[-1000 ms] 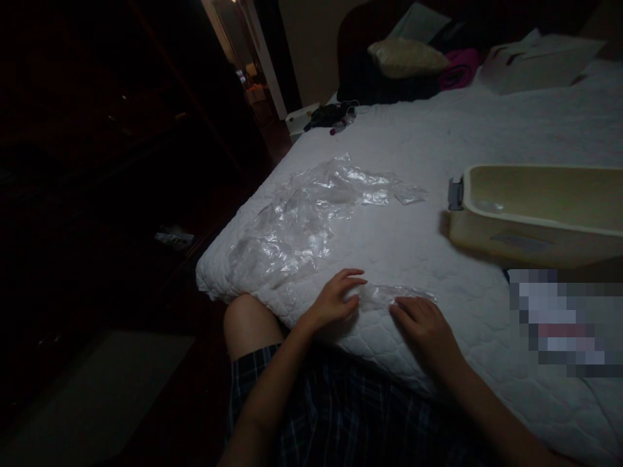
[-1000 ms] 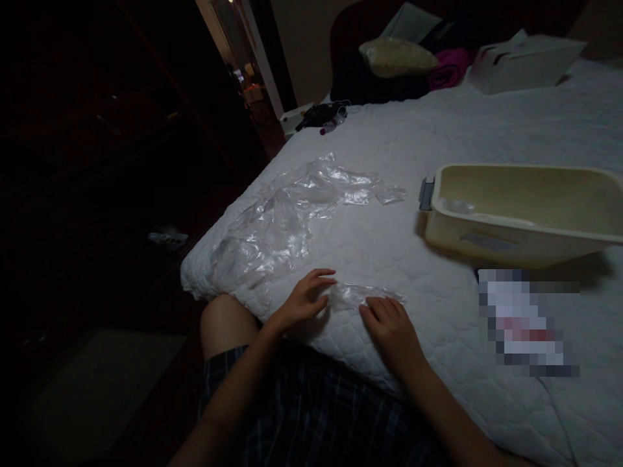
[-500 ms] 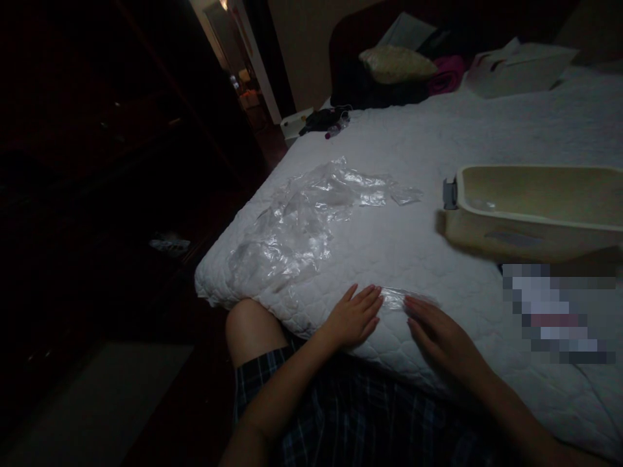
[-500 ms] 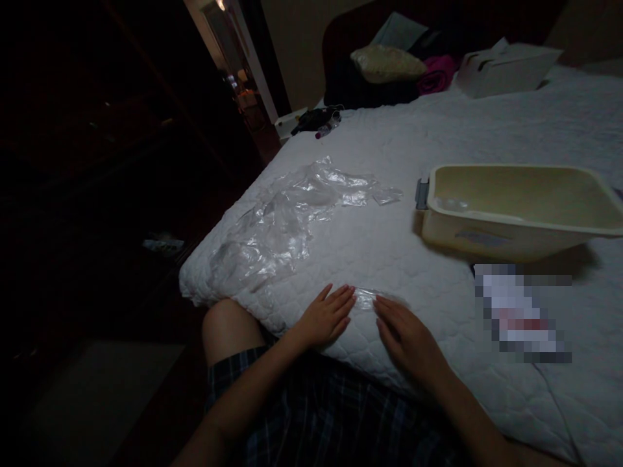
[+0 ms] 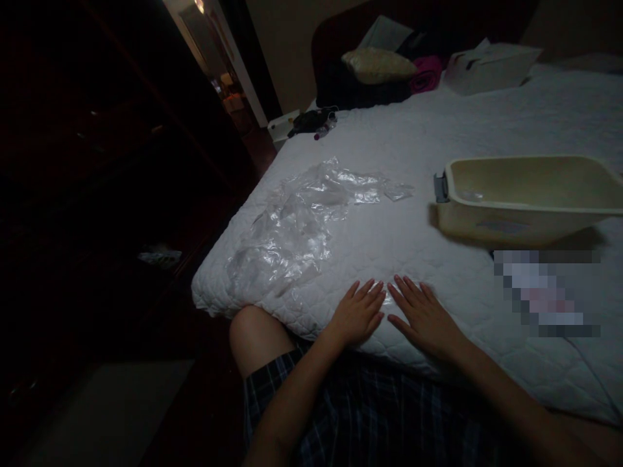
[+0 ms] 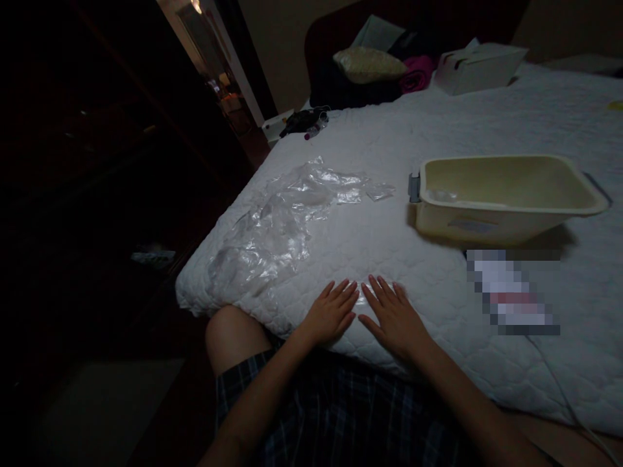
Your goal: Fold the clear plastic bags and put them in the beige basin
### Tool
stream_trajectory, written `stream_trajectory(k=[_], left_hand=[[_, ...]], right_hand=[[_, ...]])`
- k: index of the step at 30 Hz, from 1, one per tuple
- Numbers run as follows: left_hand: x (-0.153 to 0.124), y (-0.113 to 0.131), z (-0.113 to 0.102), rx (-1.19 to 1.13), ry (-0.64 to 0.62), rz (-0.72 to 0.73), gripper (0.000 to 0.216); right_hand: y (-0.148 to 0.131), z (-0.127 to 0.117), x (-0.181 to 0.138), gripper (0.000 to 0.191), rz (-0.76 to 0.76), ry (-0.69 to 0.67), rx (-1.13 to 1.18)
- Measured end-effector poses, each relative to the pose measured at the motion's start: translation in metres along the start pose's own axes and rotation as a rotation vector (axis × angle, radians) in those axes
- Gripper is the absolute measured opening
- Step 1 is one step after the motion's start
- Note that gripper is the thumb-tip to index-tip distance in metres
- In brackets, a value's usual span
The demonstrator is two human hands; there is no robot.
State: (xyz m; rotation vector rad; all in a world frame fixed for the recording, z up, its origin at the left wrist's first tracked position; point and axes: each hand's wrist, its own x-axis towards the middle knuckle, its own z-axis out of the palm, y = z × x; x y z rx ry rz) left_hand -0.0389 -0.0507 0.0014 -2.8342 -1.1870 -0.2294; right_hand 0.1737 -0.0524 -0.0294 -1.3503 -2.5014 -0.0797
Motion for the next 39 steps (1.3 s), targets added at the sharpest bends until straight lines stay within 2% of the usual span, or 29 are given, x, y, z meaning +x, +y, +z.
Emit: stream_trajectory(k=[11, 16, 22, 28, 31, 34, 36, 39], left_hand=[[-0.001, 0.000, -0.001, 0.008, -0.015, -0.023, 0.048], [-0.004, -0.004, -0.001, 0.018, -0.009, -0.058, 0.052], [-0.007, -0.005, -0.001, -0.005, 0.016, -0.071, 0.053], [-0.003, -0.006, -0.002, -0.005, 0.061, -0.211, 0.058], [0.007, -0.008, -0.002, 0.013, 0.080, -0.268, 0.058], [0.016, -0.010, -0.001, 0.005, 0.099, -0.256, 0.058], [0.018, -0.011, 0.000, -0.012, 0.109, -0.233, 0.057], [0.016, -0.013, 0.001, -0.049, 0.134, -0.210, 0.055]], right_hand=[[0.007, -0.004, -0.001, 0.069, -0.013, -0.003, 0.007], [0.023, -0.008, -0.010, 0.067, 0.110, 0.034, -0.061], [0.029, -0.003, -0.009, 0.066, 0.154, 0.098, -0.083], [0.023, -0.006, -0.007, 0.071, 0.237, 0.185, -0.055], [0.016, -0.016, 0.003, 0.068, 0.205, 0.221, -0.040], [0.008, -0.022, 0.021, 0.059, 0.087, 0.220, 0.003], [0.002, -0.018, 0.034, 0.055, 0.028, 0.193, 0.031], [-0.002, -0.005, 0.046, 0.052, 0.032, 0.149, 0.052]])
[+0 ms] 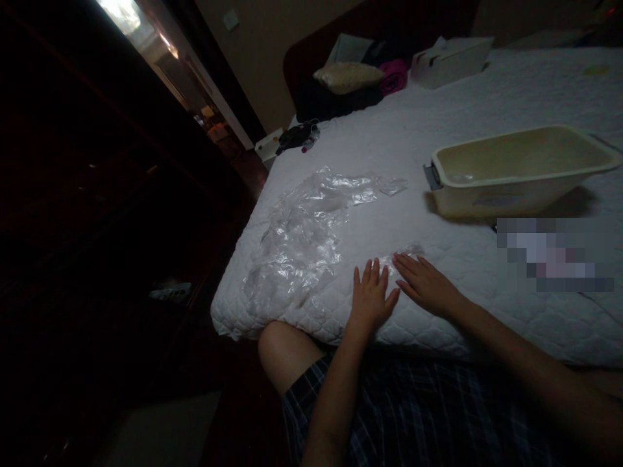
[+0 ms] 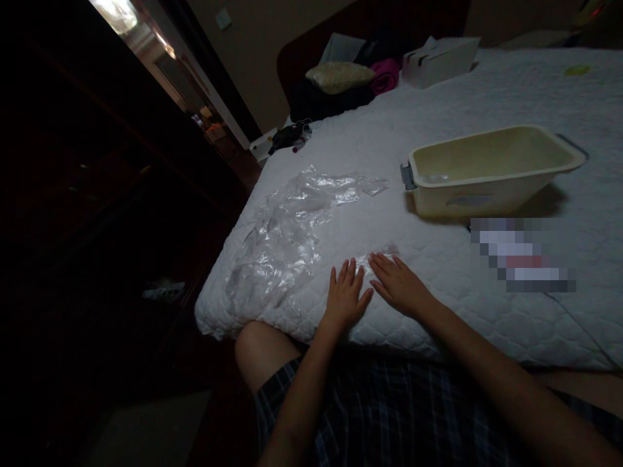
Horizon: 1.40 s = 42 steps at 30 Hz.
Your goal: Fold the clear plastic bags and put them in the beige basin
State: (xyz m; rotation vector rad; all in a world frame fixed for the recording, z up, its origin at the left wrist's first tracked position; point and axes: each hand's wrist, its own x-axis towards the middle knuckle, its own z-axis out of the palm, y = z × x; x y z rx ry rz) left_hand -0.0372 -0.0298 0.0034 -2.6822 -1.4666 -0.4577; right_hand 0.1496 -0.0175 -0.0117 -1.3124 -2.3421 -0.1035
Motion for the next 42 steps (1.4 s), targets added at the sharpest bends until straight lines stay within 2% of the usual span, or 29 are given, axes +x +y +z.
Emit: stream_trajectory(k=[3, 7, 14, 18, 23, 28, 33, 38, 42], left_hand=[[-0.005, -0.004, -0.001, -0.053, 0.041, 0.010, 0.054], [-0.012, -0.006, 0.000, -0.117, 0.095, -0.008, 0.044], [-0.016, -0.005, 0.004, -0.070, 0.114, 0.010, 0.038], [-0.016, -0.003, 0.008, -0.030, 0.129, 0.016, 0.039], [-0.020, -0.002, 0.005, 0.009, 0.098, 0.062, 0.042], [-0.023, -0.010, 0.001, -0.049, 0.051, 0.171, 0.038], [-0.013, -0.022, -0.003, -0.044, 0.143, 0.147, 0.030], [0.003, -0.025, 0.000, -0.082, 0.125, 0.254, 0.030], [0.007, -0.023, 0.008, -0.180, 0.144, 0.244, 0.027]], right_hand=[[0.002, 0.011, -0.001, 0.051, 0.014, -0.027, 0.014], [0.003, 0.009, -0.004, 0.050, 0.007, -0.023, 0.017], [-0.007, -0.006, -0.004, 0.048, 0.009, 0.154, 0.056], [-0.008, -0.007, -0.004, 0.040, -0.036, 0.150, 0.059], [-0.004, -0.003, -0.002, 0.037, -0.036, 0.092, 0.053], [0.001, 0.000, -0.005, 0.034, -0.056, 0.113, 0.089], [0.003, 0.001, -0.007, 0.036, -0.077, 0.130, 0.162], [0.003, -0.001, -0.006, 0.041, -0.104, 0.149, 0.200], [0.001, -0.003, -0.007, 0.042, -0.081, 0.163, 0.205]])
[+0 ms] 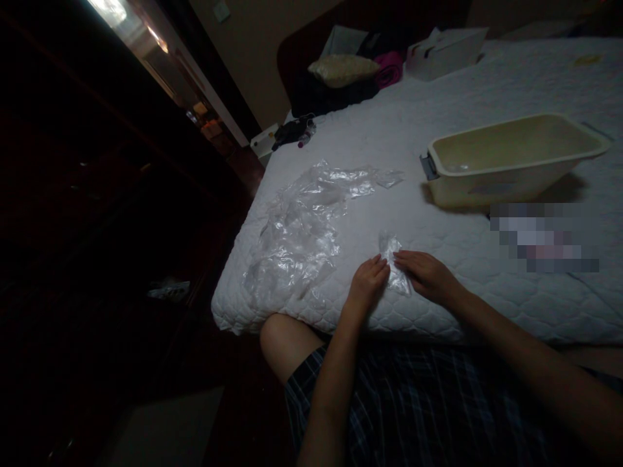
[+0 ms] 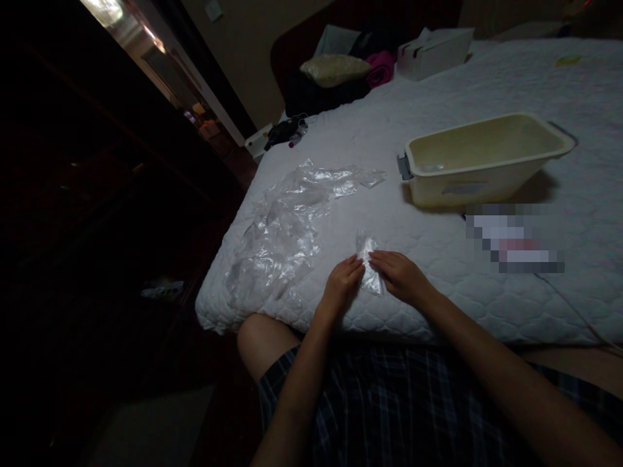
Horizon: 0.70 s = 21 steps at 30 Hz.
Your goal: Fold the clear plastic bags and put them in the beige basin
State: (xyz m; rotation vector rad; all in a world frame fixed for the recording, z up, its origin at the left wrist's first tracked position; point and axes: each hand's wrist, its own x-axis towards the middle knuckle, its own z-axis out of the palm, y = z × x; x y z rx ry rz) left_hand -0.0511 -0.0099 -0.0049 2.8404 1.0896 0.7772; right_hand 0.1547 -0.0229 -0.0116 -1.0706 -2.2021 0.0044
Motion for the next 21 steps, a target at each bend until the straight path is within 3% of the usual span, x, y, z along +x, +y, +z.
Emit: stream_trajectory(k=[8, 14, 21], left_hand=[[-0.004, 0.000, 0.005, -0.020, 0.021, -0.099, 0.028], [-0.005, -0.003, 0.011, -0.204, 0.158, -0.166, 0.027], [-0.004, -0.004, 0.011, -0.306, 0.160, -0.245, 0.021]], right_hand=[[-0.001, -0.001, -0.001, 0.035, 0.068, -0.007, 0.011], [0.003, 0.001, -0.001, 0.030, 0.138, -0.052, 0.050], [0.002, -0.001, 0.003, 0.027, 0.205, -0.055, 0.123]])
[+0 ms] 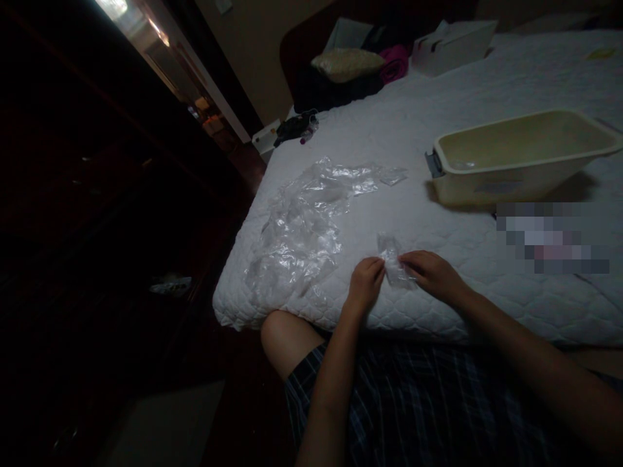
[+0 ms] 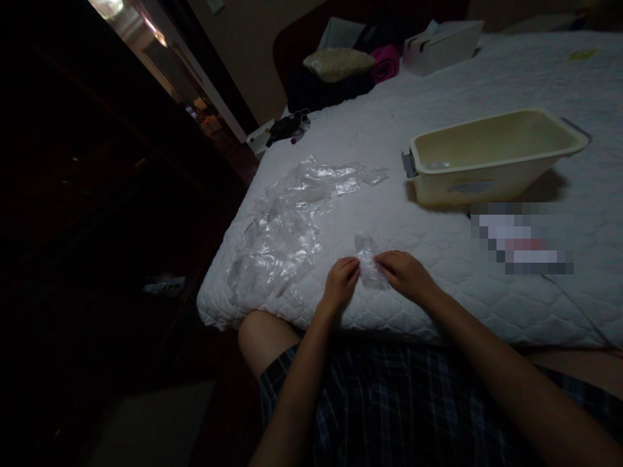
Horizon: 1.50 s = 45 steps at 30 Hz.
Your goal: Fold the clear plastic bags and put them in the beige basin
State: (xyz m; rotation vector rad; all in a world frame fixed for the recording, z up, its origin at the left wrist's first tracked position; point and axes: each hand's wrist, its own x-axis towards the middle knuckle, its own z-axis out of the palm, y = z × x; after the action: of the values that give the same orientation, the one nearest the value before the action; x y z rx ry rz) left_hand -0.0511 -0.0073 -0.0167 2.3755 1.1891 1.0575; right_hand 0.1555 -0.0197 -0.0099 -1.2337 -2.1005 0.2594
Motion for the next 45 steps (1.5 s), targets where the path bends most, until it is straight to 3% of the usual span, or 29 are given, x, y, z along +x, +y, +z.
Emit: stream_trajectory(k=[18, 25, 29, 38, 45], left_hand=[[0.003, 0.005, -0.004, -0.033, -0.046, -0.119, 0.015], [0.005, 0.010, 0.002, -0.014, 0.011, -0.220, 0.015], [0.007, 0.014, 0.006, 0.013, 0.056, -0.274, 0.017], [0.010, 0.017, 0.011, 0.050, 0.085, -0.340, 0.024], [0.011, 0.019, 0.011, 0.039, 0.071, -0.397, 0.032]], right_hand=[[0.005, 0.003, -0.001, 0.028, 0.060, 0.011, 0.053], [-0.002, 0.003, 0.005, 0.032, 0.261, 0.013, 0.048], [-0.003, 0.003, 0.008, 0.033, 0.262, -0.044, 0.033], [-0.003, 0.010, 0.013, 0.031, 0.472, 0.031, 0.137], [-0.006, 0.009, 0.012, 0.028, 0.459, 0.097, 0.138]])
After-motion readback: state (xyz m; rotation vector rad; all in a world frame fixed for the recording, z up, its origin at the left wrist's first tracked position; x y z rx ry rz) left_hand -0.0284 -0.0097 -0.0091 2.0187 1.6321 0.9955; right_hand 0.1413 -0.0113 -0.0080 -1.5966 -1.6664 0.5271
